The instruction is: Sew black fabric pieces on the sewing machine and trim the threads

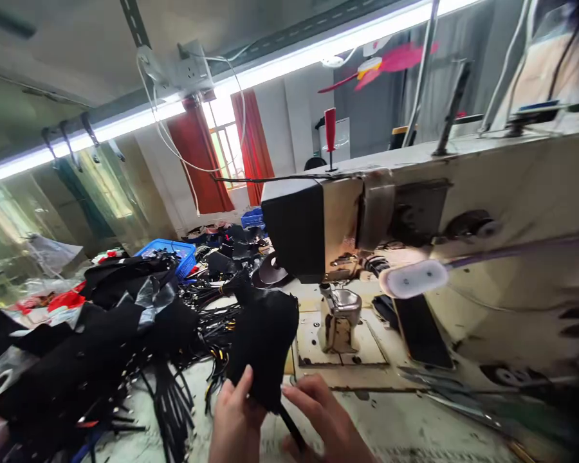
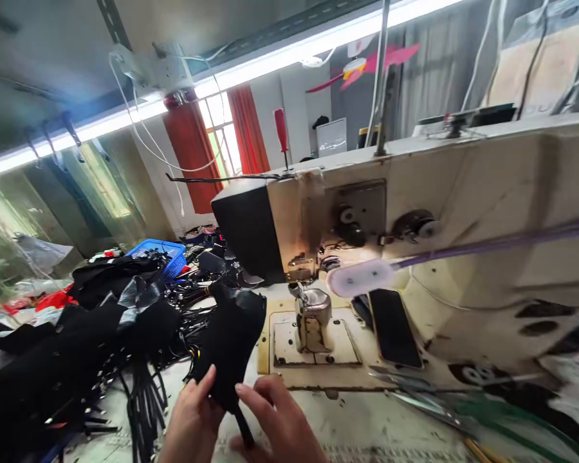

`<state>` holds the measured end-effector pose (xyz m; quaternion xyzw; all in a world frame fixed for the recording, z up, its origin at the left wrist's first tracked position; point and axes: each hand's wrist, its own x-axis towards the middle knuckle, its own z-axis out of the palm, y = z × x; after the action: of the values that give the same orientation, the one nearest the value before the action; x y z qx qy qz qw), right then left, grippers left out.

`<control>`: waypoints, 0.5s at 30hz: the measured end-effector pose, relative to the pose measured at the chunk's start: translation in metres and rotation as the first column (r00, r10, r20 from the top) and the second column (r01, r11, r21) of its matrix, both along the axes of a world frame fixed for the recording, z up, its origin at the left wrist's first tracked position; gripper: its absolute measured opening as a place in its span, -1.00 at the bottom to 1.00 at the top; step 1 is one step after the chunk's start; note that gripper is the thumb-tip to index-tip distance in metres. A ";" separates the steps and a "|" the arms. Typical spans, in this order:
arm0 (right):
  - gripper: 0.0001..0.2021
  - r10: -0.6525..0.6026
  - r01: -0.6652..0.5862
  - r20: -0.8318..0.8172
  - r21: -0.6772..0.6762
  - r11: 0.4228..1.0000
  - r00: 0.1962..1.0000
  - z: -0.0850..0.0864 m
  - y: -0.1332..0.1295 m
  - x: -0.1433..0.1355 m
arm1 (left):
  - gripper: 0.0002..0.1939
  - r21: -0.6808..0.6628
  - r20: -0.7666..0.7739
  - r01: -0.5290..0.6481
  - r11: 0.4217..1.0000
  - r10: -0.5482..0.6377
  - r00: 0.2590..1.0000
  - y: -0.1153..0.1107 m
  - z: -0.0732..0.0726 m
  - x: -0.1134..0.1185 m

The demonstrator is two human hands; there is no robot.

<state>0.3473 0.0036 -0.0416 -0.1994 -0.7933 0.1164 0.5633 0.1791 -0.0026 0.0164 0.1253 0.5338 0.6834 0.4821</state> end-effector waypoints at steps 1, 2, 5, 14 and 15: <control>-0.69 0.041 -0.041 -0.028 -0.019 0.999 0.999 0.001 0.000 -0.003 | -0.95 -0.009 0.044 0.040 0.999 -0.040 0.998 -0.011 -0.013 0.019; -0.72 0.073 -0.074 -0.047 -0.012 0.997 0.996 0.002 -0.001 -0.004 | -0.89 -0.006 0.077 0.065 0.998 -0.065 0.995 -0.021 -0.024 0.033; -0.80 0.047 -0.054 -0.059 -0.125 0.991 0.997 0.002 -0.014 0.002 | -0.62 0.051 0.124 0.089 0.995 -0.095 0.988 -0.039 -0.042 0.054; -0.90 -0.071 0.053 -0.156 -0.113 0.992 0.985 0.005 -0.032 0.011 | -0.48 0.072 0.217 0.160 0.984 -0.172 0.961 -0.055 -0.060 0.067; -0.90 -0.144 0.118 -0.219 -0.126 0.985 0.965 0.013 -0.023 0.017 | -0.50 0.077 0.216 0.173 0.982 -0.186 0.959 -0.059 -0.064 0.068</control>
<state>0.3638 -0.0189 -0.0290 -0.2681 -0.7008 0.1450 0.6449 0.2469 -0.0617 -0.0477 0.1098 0.4434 0.6615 0.5948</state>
